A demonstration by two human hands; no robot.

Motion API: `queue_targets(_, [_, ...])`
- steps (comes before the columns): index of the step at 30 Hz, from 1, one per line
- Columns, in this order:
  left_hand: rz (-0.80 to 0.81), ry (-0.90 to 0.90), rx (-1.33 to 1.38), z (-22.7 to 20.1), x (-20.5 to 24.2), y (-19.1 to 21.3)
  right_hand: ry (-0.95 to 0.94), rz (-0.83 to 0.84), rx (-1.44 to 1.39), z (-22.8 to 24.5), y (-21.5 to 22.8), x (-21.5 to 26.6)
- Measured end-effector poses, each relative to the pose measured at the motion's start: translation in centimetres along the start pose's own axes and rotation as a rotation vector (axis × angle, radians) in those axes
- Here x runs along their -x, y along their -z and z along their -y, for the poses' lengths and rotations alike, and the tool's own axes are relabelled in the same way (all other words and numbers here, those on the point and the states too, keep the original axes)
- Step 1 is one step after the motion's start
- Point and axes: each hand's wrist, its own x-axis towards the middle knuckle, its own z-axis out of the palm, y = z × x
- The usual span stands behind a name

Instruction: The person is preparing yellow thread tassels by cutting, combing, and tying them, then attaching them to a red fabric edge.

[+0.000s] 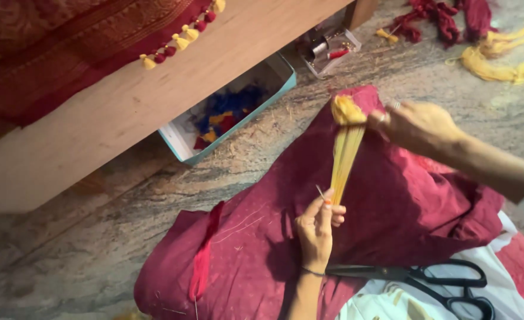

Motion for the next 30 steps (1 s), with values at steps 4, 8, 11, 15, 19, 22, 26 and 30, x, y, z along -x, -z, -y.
queue_targets(4, [-0.057, 0.011, 0.035, -1.0, -0.6, -0.9, 0.060, -0.439, -0.041, -2.0, -2.8, 0.7])
queue_targets(8, [-0.056, 0.003, -0.034, -0.4, -0.6, -1.5, -0.152, -0.116, -0.270, -2.0, -1.4, 2.4])
queue_targets(11, [-0.093, -0.081, -0.209, -1.2, 0.0, -1.0, -0.396, -0.360, -0.821, -3.6, -6.9, 0.6])
queue_targets(15, [-0.168, -0.242, -0.344, -1.0, 0.2, -0.8, -0.576, -0.230, -1.246, 1.8, -3.2, 4.0])
queue_targets(19, [-0.177, -0.364, -0.364, -0.6, 0.4, 0.0, 0.411, -0.376, -0.289, 2.2, -4.1, 4.1])
queue_targets(22, [-0.192, -0.270, -0.378, 0.4, 0.8, 0.3, 0.204, -0.251, -0.186, -0.4, -5.0, 2.3])
queue_targets(26, [-0.260, -0.080, -0.341, -1.0, -0.3, -0.1, 0.046, -0.374, -0.464, -0.2, -4.2, 2.4])
queue_targets(30, [-0.283, -0.044, -0.359, -1.6, -0.4, -0.2, 0.255, -0.489, -0.252, 0.2, -4.8, 2.4])
